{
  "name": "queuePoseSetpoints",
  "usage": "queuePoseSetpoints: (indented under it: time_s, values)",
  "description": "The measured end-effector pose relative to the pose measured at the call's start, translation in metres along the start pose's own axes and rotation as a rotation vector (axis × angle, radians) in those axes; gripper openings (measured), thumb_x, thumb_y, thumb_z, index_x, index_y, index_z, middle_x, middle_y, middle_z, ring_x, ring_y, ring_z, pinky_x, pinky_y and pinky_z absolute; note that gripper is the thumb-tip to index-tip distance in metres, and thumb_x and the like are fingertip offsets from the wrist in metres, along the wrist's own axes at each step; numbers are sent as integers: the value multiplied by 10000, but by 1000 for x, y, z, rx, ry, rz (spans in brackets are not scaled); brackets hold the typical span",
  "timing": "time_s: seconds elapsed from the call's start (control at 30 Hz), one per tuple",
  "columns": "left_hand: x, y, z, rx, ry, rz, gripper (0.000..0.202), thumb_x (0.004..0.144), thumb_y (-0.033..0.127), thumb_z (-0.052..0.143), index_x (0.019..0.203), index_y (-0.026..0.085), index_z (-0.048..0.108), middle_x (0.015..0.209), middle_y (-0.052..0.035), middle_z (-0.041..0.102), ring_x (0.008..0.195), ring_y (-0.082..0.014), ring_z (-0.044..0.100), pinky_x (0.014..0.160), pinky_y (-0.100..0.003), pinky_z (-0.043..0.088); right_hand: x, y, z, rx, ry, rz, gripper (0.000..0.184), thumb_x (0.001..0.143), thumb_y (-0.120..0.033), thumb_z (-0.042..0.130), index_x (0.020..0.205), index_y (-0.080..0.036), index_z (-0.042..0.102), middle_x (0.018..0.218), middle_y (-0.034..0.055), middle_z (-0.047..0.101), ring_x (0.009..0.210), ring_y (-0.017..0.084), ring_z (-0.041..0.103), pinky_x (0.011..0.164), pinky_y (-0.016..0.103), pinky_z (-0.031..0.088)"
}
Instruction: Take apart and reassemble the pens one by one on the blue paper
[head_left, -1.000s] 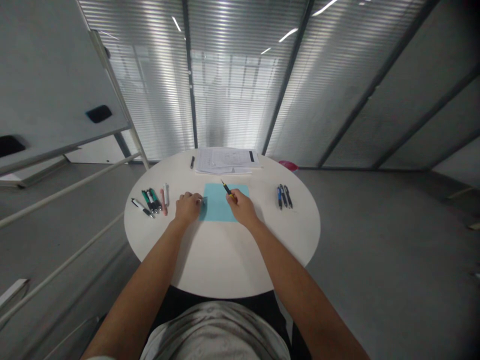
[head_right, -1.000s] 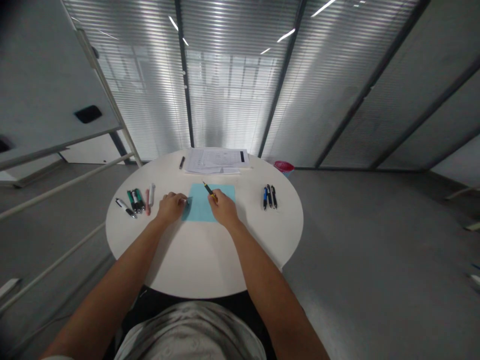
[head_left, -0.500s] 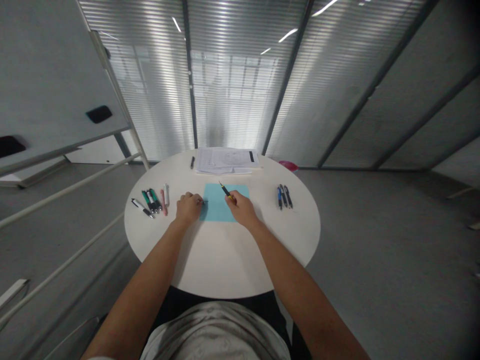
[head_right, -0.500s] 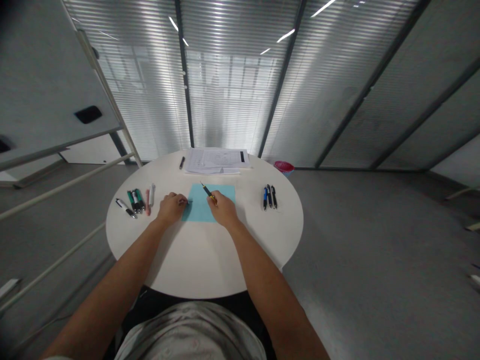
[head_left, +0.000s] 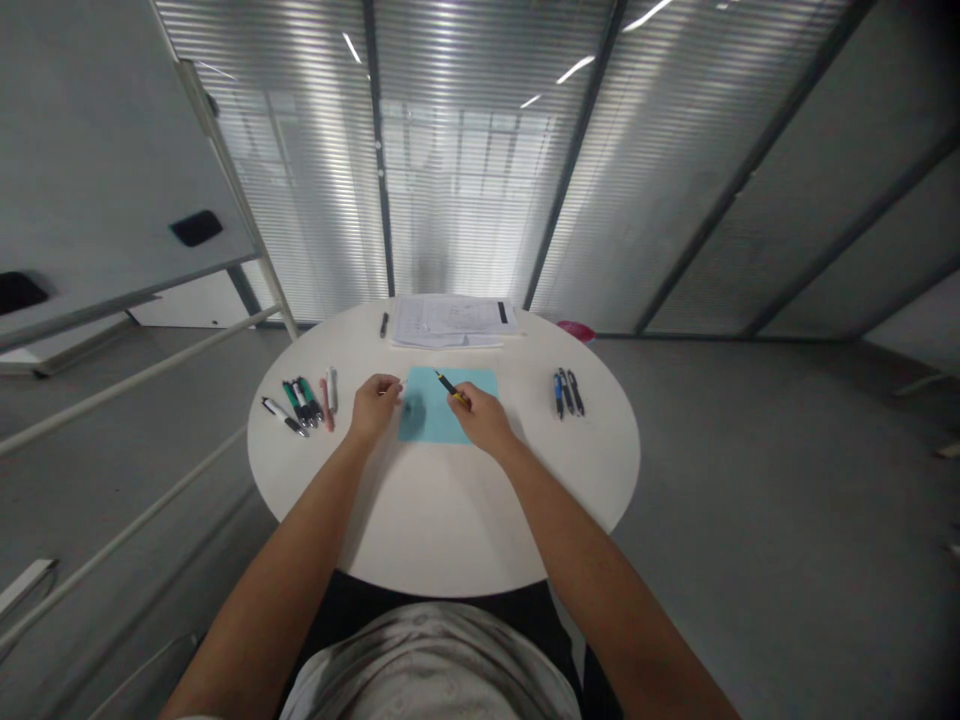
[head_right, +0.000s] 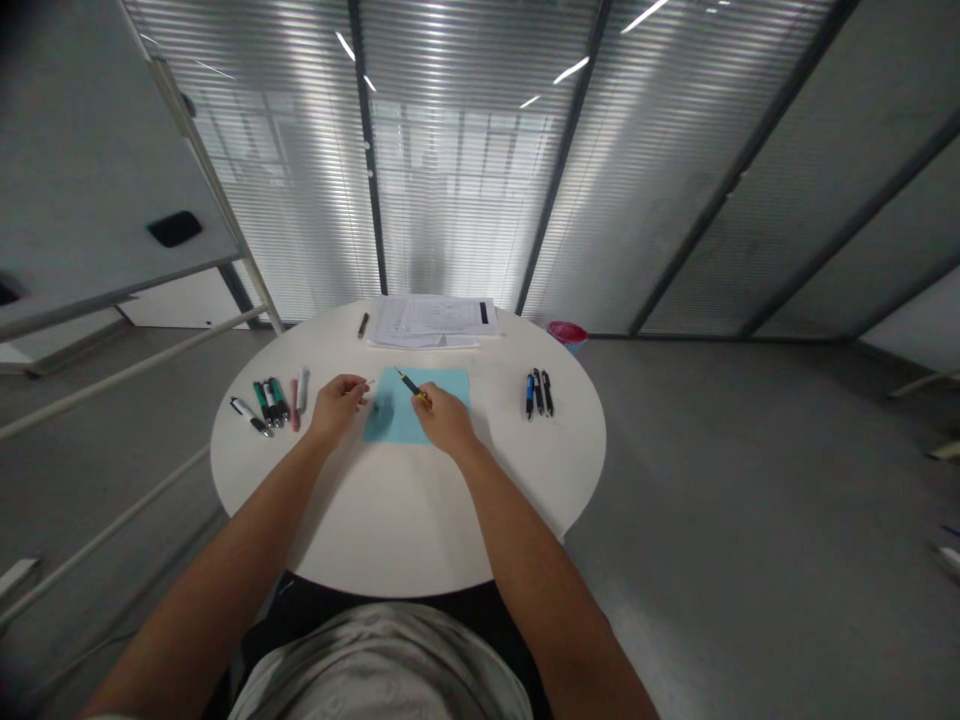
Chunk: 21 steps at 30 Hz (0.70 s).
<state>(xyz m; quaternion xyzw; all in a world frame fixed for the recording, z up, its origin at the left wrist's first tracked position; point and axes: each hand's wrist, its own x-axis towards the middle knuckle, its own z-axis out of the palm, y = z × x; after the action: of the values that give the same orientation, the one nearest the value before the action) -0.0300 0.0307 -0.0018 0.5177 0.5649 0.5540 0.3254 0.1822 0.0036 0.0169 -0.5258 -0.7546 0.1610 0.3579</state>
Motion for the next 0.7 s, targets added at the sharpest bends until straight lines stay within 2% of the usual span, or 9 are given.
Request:
queuePoseSetpoints:
  time_s: [0.1,0.23,0.3,0.47,0.7]
  values:
    - [-3,8,2,-243,2,-120,241,682,271,588,881,151,652,748,-11,607,519,-81,515,508,-226,391,-1,0,1,-11,-9,-8,224,897,-390,455,924,-222,601,683,-30,556,598,120,458,557,224,282]
    - [-9,21,2,-494,-18,-288,201,636,231,643,808,128,667,695,-8,581,506,-57,474,494,-214,381,-2,0,1,-24,-36,-13,221,899,-382,458,926,-222,608,681,-29,565,599,122,464,559,225,283]
    - [-10,25,1,-574,-43,-330,208,607,203,680,796,118,668,680,-8,578,517,-56,481,488,-207,376,-2,1,2,-30,-47,-27,214,901,-376,460,922,-222,606,679,-29,567,597,122,468,557,225,279]
    - [-13,28,1,-663,-145,-308,258,621,180,734,860,112,668,694,-4,591,534,-48,499,492,-192,391,-3,0,2,-67,-53,-80,180,902,-343,468,901,-223,602,698,-23,585,608,124,485,572,228,282]
    - [-19,29,6,-690,-289,-324,194,742,216,718,882,106,642,857,-78,689,618,-93,615,626,-252,516,-3,-4,0,-72,-67,-110,173,904,-334,474,908,-223,607,745,-9,616,645,132,513,595,230,298]
